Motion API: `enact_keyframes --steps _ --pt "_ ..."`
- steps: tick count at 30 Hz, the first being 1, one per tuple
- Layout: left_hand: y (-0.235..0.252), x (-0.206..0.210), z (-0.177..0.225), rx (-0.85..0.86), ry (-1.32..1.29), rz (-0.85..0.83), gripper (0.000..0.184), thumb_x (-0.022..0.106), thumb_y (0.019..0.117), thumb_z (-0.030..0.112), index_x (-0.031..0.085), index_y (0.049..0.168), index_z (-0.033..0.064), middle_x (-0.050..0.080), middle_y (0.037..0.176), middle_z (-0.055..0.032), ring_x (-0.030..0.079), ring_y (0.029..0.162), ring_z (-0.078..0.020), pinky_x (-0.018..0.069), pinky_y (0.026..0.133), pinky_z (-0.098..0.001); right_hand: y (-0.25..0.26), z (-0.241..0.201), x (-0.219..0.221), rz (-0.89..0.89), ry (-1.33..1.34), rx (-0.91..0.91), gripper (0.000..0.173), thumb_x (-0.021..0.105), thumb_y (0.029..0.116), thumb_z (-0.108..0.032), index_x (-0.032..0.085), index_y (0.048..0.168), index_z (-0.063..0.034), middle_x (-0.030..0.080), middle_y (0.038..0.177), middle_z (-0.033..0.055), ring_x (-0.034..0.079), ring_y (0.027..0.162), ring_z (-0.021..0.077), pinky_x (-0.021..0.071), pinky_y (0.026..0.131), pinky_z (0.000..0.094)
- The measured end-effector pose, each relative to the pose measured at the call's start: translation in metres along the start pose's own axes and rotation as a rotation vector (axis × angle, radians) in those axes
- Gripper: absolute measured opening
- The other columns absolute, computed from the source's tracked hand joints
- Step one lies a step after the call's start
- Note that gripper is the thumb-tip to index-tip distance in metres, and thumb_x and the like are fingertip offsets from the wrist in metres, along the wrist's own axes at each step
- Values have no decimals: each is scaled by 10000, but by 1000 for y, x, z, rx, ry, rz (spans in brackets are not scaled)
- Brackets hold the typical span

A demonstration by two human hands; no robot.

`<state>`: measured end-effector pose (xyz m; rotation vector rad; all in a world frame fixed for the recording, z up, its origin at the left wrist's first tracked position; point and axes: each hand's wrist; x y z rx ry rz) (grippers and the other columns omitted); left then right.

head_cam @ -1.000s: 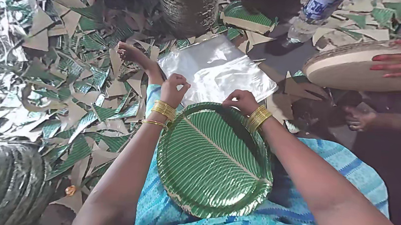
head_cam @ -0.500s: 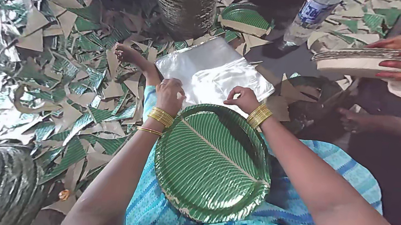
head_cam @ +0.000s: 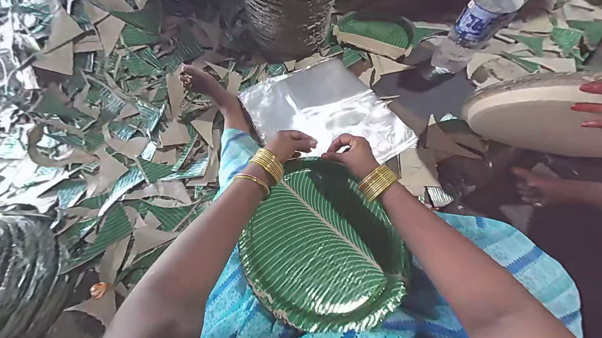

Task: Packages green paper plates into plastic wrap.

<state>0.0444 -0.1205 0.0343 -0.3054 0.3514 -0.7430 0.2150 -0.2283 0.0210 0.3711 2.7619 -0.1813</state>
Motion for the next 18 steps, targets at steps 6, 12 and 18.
enact_keyframes --steps 6,12,18 --pt "-4 -15 -14 115 155 26 123 666 980 132 690 996 13 691 888 -58 598 763 -96 496 728 -305 2 4 -12 59 126 24 124 772 883 -24 672 897 49 670 907 113 602 851 164 504 815 376" --pt "-8 -29 -6 28 186 124 134 616 999 116 655 1000 -13 696 924 -100 631 797 -146 520 755 -357 17 12 -25 179 275 33 96 764 867 10 669 877 17 640 805 14 571 759 39 494 765 237" --pt "1 -59 -22 -125 389 301 235 616 1007 154 685 1067 -63 703 1047 -241 667 986 -357 502 917 -575 21 8 -61 438 412 154 84 666 959 -21 624 1025 11 619 933 46 570 823 77 502 791 269"
Point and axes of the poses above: each hand's wrist, its own y-axis towards the middle knuckle, its own x-axis out of the palm, z = x × y
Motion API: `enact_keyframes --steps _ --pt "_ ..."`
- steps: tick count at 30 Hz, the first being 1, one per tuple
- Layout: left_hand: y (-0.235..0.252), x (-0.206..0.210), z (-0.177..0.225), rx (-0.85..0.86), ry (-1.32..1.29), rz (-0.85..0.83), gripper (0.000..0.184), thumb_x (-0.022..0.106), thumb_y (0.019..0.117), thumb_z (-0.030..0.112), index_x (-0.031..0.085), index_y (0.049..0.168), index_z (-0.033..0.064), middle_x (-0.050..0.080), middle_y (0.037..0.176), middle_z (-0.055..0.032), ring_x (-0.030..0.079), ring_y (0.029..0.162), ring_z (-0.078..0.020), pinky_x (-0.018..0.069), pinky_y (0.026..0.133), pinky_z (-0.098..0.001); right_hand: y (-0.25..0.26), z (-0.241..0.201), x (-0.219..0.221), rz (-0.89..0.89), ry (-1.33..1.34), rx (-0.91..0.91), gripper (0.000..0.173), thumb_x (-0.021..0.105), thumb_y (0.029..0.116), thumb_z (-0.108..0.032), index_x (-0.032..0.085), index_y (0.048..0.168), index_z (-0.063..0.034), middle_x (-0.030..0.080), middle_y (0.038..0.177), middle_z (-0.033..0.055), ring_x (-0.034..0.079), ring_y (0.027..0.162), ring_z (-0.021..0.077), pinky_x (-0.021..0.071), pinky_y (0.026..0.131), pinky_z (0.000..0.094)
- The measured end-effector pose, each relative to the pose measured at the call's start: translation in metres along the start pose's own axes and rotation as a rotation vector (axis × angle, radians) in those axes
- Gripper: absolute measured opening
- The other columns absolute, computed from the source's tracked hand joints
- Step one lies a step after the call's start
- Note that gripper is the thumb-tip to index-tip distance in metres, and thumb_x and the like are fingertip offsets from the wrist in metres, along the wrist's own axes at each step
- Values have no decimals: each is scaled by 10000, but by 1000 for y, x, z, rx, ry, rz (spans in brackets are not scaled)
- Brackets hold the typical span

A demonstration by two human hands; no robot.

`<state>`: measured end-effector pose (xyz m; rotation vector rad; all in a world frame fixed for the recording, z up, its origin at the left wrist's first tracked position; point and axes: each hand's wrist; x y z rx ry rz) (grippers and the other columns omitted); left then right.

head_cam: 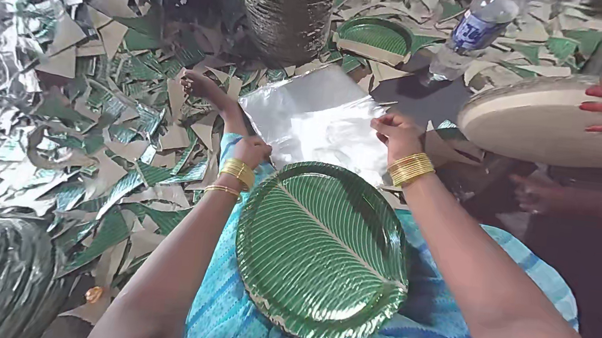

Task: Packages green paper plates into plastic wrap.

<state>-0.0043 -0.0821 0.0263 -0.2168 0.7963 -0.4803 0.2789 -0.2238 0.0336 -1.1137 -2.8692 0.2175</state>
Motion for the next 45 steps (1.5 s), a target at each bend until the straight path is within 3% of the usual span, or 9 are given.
enact_keyframes --steps 6,10,17,21,26,34,37,40,45 --pt "-4 -15 -27 -137 -404 267 163 611 983 61 639 1062 -79 666 950 -155 619 799 -172 533 796 -354 10 -14 -17 80 81 -16 90 632 984 -24 562 1041 -38 648 918 44 628 794 84 536 748 255" --pt "-15 -20 -32 -125 -255 248 273 686 959 59 633 1187 -83 666 1167 -255 665 1033 -297 521 963 -449 8 -8 -16 27 -22 -109 141 615 947 65 570 1077 29 630 958 80 640 827 97 556 775 267" --pt "-35 -3 12 806 149 284 113 715 848 64 765 945 35 408 1569 -240 323 1487 -428 301 1177 -626 -9 -4 3 -179 -304 -376 167 579 979 -4 683 1092 61 689 1089 145 641 988 121 531 900 289" --pt "-11 13 56 842 622 104 233 703 918 114 804 1125 147 282 1683 -122 131 1571 -414 67 1216 -691 -24 -9 19 -260 -450 -534 261 785 855 -13 642 1055 75 658 1120 221 654 1034 290 556 870 433" --pt "34 10 66 543 662 21 338 607 983 45 657 1312 -12 574 1425 -233 528 1326 -456 389 1110 -637 -21 1 6 -170 -844 -814 158 629 783 169 709 749 37 685 1124 246 678 1041 401 567 862 543" --pt "12 21 62 755 539 22 287 592 940 -47 759 1157 39 626 1327 -244 640 1152 -457 510 947 -642 8 2 -22 -52 -1144 -108 266 662 961 -218 748 1070 9 647 1295 249 582 1245 450 445 1007 663" --pt "10 27 65 865 499 41 303 569 954 -32 748 1191 28 641 1303 -276 658 1112 -496 512 908 -677 -10 9 -12 67 -969 -419 262 720 914 -190 770 1076 9 557 1449 253 465 1398 435 343 1141 622" --pt "10 35 64 923 412 65 331 612 900 -71 727 1203 -5 647 1279 -288 680 1027 -514 529 842 -691 -25 32 19 -14 -793 -1043 145 661 845 23 786 917 18 740 1130 228 691 1118 413 546 968 535" --pt "-5 34 62 1013 351 80 359 614 855 -109 714 1192 -39 674 1228 -275 708 909 -465 558 779 -640 -15 11 26 -356 -1189 -511 442 513 993 8 608 1421 -44 565 1491 182 442 1456 378 253 1213 593"
Point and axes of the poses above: each hand's wrist, its own y-axis towards the middle knuckle, its own x-axis out of the palm, z = x × y
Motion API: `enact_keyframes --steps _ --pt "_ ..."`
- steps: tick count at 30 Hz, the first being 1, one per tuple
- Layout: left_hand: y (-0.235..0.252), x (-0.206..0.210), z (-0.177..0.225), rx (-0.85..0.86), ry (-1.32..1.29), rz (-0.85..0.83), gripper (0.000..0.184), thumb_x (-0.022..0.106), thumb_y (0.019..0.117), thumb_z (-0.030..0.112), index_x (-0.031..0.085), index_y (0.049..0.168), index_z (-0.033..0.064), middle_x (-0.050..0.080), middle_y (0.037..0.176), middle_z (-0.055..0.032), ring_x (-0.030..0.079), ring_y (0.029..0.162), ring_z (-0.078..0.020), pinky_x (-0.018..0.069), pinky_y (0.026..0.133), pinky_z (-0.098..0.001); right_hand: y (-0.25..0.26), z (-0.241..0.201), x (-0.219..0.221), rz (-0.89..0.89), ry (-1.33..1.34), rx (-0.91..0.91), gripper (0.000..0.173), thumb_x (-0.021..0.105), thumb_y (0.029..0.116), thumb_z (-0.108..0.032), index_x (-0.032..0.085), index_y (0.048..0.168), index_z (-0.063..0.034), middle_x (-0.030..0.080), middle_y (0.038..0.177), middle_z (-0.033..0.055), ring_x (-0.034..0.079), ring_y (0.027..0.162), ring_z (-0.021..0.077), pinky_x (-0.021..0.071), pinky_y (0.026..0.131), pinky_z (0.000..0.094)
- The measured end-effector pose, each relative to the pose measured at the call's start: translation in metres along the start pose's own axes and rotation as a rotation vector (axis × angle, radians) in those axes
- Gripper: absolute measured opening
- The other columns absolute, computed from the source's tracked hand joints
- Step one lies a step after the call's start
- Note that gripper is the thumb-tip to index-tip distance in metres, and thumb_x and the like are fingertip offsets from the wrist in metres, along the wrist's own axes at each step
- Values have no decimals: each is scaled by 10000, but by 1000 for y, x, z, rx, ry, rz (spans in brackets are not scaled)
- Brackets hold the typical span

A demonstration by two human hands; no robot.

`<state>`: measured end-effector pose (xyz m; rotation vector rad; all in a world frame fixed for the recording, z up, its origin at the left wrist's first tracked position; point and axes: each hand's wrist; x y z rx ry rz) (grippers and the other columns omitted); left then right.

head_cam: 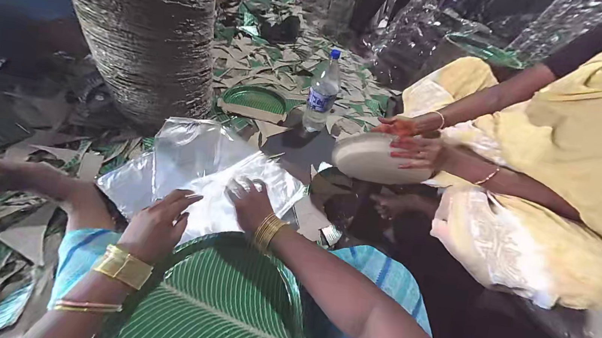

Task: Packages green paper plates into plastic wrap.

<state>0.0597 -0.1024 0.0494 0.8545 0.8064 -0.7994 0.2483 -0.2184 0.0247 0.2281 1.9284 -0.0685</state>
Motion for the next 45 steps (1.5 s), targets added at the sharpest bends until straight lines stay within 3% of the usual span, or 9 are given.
enact_keyframes --steps 4,7,12,18,25,31,36,43,45 --pt "-19 -18 -20 -32 184 67 428 571 816 -186 734 1177 -21 702 1211 -245 695 1050 -484 535 869 -673 0 58 -26 -123 -172 273 449 447 1020 47 527 1461 19 515 1517 231 427 1454 405 228 1222 602" --pt "-23 -25 -40 -252 228 7 423 567 906 -117 656 1308 -21 635 1328 -274 648 1133 -526 498 912 -709 -22 94 -16 15 -382 -130 344 517 960 79 656 1274 85 653 1357 223 597 1309 387 456 1101 524" --pt "-11 -22 -46 -491 188 -84 598 664 938 32 461 1497 -27 458 1518 -306 542 1286 -542 444 1000 -717 -36 86 -22 132 -173 -335 227 561 923 102 717 1087 109 699 1235 261 644 1220 439 513 1019 560" --pt "-17 -20 -39 -467 132 -157 587 626 953 4 457 1514 27 423 1583 -203 584 1268 -466 485 1004 -650 -23 88 -1 228 -212 11 290 610 957 -28 767 1195 -82 450 1575 225 357 1469 498 291 1136 703" --pt "-34 -1 -56 -290 213 -171 730 670 913 -33 356 1571 10 360 1624 -199 613 1237 -447 514 987 -592 -5 84 20 62 -44 272 352 490 1025 -3 656 1335 12 472 1554 223 581 1296 440 486 1048 575" --pt "-65 32 -88 -374 236 -446 686 597 926 -95 378 1566 23 221 1699 -135 617 1235 -430 520 986 -566 -35 108 59 -166 -179 207 623 735 877 -97 547 1468 -41 464 1544 253 538 1320 483 494 981 628" --pt "-78 25 -73 -343 210 -578 555 454 1057 32 317 1595 47 246 1696 -114 619 1257 -390 520 999 -543 -48 77 54 -435 -196 215 539 472 1043 -36 398 1576 -65 325 1639 246 533 1294 548 500 945 645" --pt "-111 -7 -42 -386 18 -523 468 540 1009 34 519 1476 52 336 1651 -152 613 1249 -433 518 976 -602 -82 51 17 -656 11 416 467 392 1117 -162 382 1572 -59 558 1399 342 566 1257 543 434 1025 667" --pt "-118 -9 -38 -392 -91 -444 487 497 1016 26 506 1501 59 408 1610 -163 533 1373 -375 449 1098 -558 -90 51 8 -630 13 378 501 432 1104 -166 362 1596 -106 591 1347 345 582 1227 549 442 1015 664"
Point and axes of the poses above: each hand's wrist, its own y-axis towards the middle knuckle, its own x-axis out of the palm, z = x × y
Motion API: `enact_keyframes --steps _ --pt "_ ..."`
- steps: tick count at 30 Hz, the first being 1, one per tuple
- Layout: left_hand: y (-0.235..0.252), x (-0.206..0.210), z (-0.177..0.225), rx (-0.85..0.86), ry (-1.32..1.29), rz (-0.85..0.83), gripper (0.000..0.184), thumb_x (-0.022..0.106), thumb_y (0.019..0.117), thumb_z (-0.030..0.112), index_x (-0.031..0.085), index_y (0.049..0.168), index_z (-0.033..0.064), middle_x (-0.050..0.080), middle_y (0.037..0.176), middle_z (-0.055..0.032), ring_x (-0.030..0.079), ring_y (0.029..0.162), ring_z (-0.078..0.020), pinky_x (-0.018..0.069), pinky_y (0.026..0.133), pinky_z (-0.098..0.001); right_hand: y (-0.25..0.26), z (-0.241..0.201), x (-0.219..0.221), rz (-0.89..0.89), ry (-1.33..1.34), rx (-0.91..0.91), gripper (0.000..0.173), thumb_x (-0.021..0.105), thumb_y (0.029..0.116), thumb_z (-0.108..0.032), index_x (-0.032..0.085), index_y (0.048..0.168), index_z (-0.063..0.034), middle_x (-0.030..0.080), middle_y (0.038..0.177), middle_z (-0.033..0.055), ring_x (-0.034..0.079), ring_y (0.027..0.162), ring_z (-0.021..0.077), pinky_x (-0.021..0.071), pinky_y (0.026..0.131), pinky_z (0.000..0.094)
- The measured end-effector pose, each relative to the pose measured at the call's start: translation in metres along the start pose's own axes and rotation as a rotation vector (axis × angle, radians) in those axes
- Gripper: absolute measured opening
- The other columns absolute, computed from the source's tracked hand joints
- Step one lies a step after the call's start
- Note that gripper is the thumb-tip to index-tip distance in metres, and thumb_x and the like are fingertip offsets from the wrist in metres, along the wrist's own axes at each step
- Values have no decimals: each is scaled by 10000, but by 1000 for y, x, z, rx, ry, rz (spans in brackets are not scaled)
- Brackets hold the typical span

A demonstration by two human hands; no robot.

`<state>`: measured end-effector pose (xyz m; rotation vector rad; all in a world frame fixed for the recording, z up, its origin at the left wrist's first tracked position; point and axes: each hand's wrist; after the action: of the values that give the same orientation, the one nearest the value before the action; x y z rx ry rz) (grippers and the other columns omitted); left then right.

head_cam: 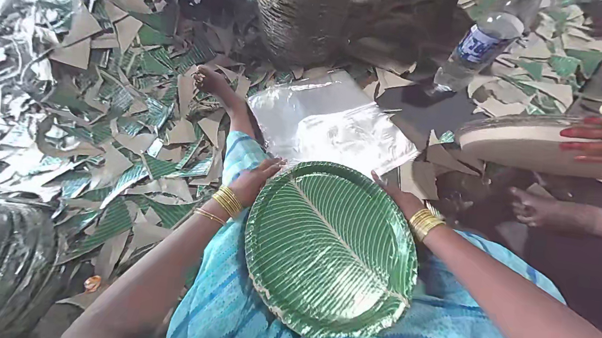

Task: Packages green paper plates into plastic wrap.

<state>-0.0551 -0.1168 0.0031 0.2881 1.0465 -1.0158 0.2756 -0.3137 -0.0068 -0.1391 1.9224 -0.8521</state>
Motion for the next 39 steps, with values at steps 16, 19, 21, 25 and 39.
enact_keyframes --steps 16,19,21,25,39 --pt "-31 -20 26 191 33 233 644 549 956 -30 393 1574 63 340 1648 -168 537 1369 -385 480 1034 -598 -65 19 4 742 248 -367 364 475 1024 17 622 1353 67 659 1269 331 661 1112 537 480 939 666" --pt "-4 -28 29 62 17 53 738 554 997 7 219 1644 125 169 1712 -144 379 1492 -369 391 1128 -611 -46 11 -1 508 485 -173 401 440 1098 -121 544 1477 -43 598 1403 276 559 1324 433 380 1130 584" --pt "8 -33 36 6 64 -42 821 582 983 -14 143 1658 148 116 1728 -101 385 1484 -394 390 1098 -647 -30 15 3 461 516 -157 445 419 1110 -189 478 1544 -112 575 1452 243 537 1365 397 367 1158 560" --pt "9 -32 37 95 112 28 790 603 985 37 187 1650 122 184 1718 -81 517 1385 -397 467 1017 -643 -21 26 13 561 561 -222 447 422 1098 -191 501 1507 -30 605 1402 263 584 1316 370 403 1138 522" --pt "62 -17 31 -191 -554 155 348 616 1033 163 623 1356 35 665 1297 -125 665 943 -205 537 867 -413 6 31 -5 226 1087 -78 365 440 1103 -146 572 1436 -76 651 1324 123 639 1118 140 511 968 336"
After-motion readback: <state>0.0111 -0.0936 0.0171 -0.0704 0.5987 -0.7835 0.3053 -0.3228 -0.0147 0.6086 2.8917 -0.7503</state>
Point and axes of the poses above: each hand's wrist, its own y-axis towards the middle knuckle, its own x-axis out of the palm, z = x × y
